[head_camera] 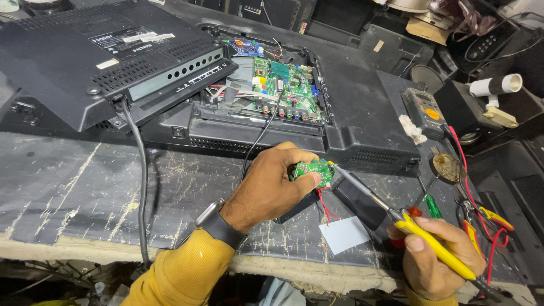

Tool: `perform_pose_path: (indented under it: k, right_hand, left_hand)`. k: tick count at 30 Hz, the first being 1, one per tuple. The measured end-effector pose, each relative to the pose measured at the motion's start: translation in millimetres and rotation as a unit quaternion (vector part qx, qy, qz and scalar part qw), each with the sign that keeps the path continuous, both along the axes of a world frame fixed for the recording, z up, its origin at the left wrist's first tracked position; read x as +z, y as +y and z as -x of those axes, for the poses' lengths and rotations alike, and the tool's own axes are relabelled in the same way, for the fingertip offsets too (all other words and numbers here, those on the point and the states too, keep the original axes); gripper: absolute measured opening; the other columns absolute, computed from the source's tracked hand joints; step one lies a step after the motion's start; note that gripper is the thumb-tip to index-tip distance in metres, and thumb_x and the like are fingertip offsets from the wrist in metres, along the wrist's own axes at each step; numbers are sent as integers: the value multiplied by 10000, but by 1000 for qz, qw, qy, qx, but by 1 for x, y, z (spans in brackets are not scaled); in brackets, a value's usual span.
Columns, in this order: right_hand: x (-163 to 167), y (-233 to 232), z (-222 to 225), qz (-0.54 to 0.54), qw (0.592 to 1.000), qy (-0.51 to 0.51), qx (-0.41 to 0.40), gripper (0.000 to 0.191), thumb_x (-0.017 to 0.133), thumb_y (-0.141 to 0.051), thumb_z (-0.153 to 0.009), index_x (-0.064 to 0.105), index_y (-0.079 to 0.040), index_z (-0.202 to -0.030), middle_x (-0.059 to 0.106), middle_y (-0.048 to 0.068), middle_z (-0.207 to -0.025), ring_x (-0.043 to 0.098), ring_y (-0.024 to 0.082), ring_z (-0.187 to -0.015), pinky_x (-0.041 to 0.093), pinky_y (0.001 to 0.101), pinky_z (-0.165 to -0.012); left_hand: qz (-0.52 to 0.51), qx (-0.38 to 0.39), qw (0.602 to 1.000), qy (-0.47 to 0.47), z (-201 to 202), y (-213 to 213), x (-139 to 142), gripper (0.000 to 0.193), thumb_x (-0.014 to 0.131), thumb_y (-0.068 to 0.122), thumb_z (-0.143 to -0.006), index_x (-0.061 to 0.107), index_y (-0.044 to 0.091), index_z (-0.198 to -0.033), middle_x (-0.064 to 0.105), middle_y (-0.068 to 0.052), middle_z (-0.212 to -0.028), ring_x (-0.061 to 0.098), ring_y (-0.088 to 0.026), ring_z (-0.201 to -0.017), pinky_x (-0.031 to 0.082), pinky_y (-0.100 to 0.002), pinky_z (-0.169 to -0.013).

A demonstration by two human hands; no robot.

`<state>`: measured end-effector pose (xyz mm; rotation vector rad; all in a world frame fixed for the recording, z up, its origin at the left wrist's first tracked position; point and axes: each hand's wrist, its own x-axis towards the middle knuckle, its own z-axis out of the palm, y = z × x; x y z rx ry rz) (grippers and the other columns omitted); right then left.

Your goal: The person repairs a small green circuit board at a cluttered workbench. They unscrew a black plastic housing with a screwdriver, open it, handle the board and wires, then use a soldering iron to solder components on the board, repeatedly touching the iron to the board while holding it steady.

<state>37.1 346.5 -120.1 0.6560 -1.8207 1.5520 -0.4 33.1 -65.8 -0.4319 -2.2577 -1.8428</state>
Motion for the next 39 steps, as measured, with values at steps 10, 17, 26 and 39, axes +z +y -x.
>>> perform_pose_path:
  k: [10, 17, 26, 39]
  right_hand:
    - [1, 3, -1, -23, 998, 22, -56, 253, 654, -131, -1000, 631, 94, -1112, 710, 200, -879, 735, 225, -710, 617, 300, -733]
    - [2, 5, -3, 20, 1000, -10, 9, 228, 688, -67, -982, 632, 108, -1116, 716, 214, -918, 731, 240, -761, 615, 316, -793]
    - [6, 4, -4, -33, 999, -27, -17, 188, 695, -35, -966, 655, 95, -1096, 725, 198, -935, 737, 213, -807, 592, 274, -825]
    - [11, 2, -6, -69, 996, -34, -36, 172, 700, -20, -955, 659, 81, -1088, 731, 187, -936, 735, 195, -808, 587, 254, -809]
  left_hand:
    - [11, 11, 1000, 21, 3, 4, -1, 326, 741, 174, -794, 746, 13, -1077, 692, -75, -937, 667, -157, -784, 530, -302, -704]
    - [18, -24, 999, 11, 7, 5, 3, 326, 708, 183, -806, 743, 18, -1085, 701, -70, -986, 682, -161, -841, 541, -304, -753]
    - [50, -36, 998, 25, 8, 4, 6, 321, 680, 184, -815, 725, 9, -1081, 672, -89, -965, 683, -206, -836, 546, -338, -765]
    - [42, -39, 997, 46, 8, 3, 4, 354, 677, 176, -829, 701, -12, -1128, 644, -102, -958, 677, -224, -851, 535, -346, -787]
